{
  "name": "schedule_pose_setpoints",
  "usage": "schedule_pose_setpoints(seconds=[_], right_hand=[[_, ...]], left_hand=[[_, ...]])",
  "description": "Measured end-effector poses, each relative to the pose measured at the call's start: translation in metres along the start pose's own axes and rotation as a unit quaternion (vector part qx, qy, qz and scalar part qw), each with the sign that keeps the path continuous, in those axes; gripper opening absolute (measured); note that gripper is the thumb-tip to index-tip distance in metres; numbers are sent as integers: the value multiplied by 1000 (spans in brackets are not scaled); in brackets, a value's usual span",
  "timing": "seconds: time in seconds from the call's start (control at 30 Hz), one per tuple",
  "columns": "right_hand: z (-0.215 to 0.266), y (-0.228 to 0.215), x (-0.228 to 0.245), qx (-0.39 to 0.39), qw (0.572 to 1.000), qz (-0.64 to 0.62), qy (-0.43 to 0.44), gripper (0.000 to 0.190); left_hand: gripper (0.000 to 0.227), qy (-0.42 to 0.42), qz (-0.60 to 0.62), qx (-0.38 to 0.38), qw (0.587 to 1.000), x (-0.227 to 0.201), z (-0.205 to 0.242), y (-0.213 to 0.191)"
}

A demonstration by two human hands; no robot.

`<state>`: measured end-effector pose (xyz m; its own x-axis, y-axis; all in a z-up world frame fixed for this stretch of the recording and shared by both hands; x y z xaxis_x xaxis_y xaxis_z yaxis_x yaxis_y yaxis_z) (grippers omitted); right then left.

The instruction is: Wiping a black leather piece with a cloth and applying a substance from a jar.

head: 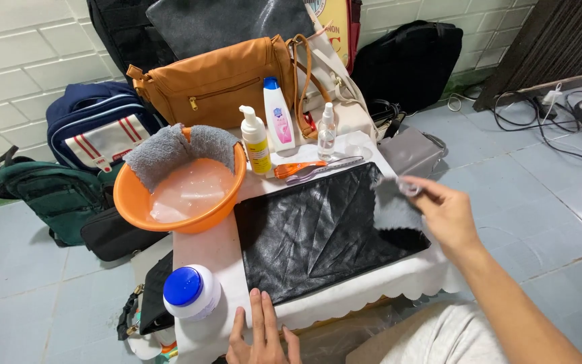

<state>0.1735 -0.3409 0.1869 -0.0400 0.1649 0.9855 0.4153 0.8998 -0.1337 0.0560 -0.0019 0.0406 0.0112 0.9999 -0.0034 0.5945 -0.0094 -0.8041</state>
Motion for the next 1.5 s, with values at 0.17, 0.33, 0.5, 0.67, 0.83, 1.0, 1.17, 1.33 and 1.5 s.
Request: schedule_pose_setpoints(seconds=[0.17,0.33,0.5,0.67,0.83,1.0,1.17,1.33,1.5], right_hand=[[4,16,32,-33,945,196,-259,38],[38,74,-39,110,881,376,-266,46],[139,137,-5,257,769,369,-454,50],[150,148,-1,325,797,359,-361,75],[58,122,-30,257,769,504,-296,83],[-30,112,-48,203,816,530,-113,86],[50,170,1,258,836,464,-136,72],[128,192,14,365,809,321,-330,70],[52,137,-8,246,862,423,-128,63]], left_hand=[[76,0,0,-5,1000,0,0,-1],[78,0,-5,-2,1000,1,-1,0],[78,10,4,-13,1000,0,2,4],[74,33,21,-41,998,4,3,7],[78,30,-6,-23,999,1,-1,-2],[80,11,-9,-4,1000,2,4,8],[78,17,-7,-41,999,1,1,3],[74,11,15,-36,999,4,6,12],[80,25,11,-62,998,3,5,8]])
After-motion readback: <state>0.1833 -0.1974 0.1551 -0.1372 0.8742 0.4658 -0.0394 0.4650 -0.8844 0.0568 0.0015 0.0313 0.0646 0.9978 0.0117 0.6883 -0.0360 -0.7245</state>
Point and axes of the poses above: each hand's wrist, its own z-axis away from the middle knuckle, its own y-axis out of the palm, x = y × z, the point moved 7 cm from there along -z, towards the middle knuckle, and after that the axes turned 4 degrees about -z, right-handed, at the moved point
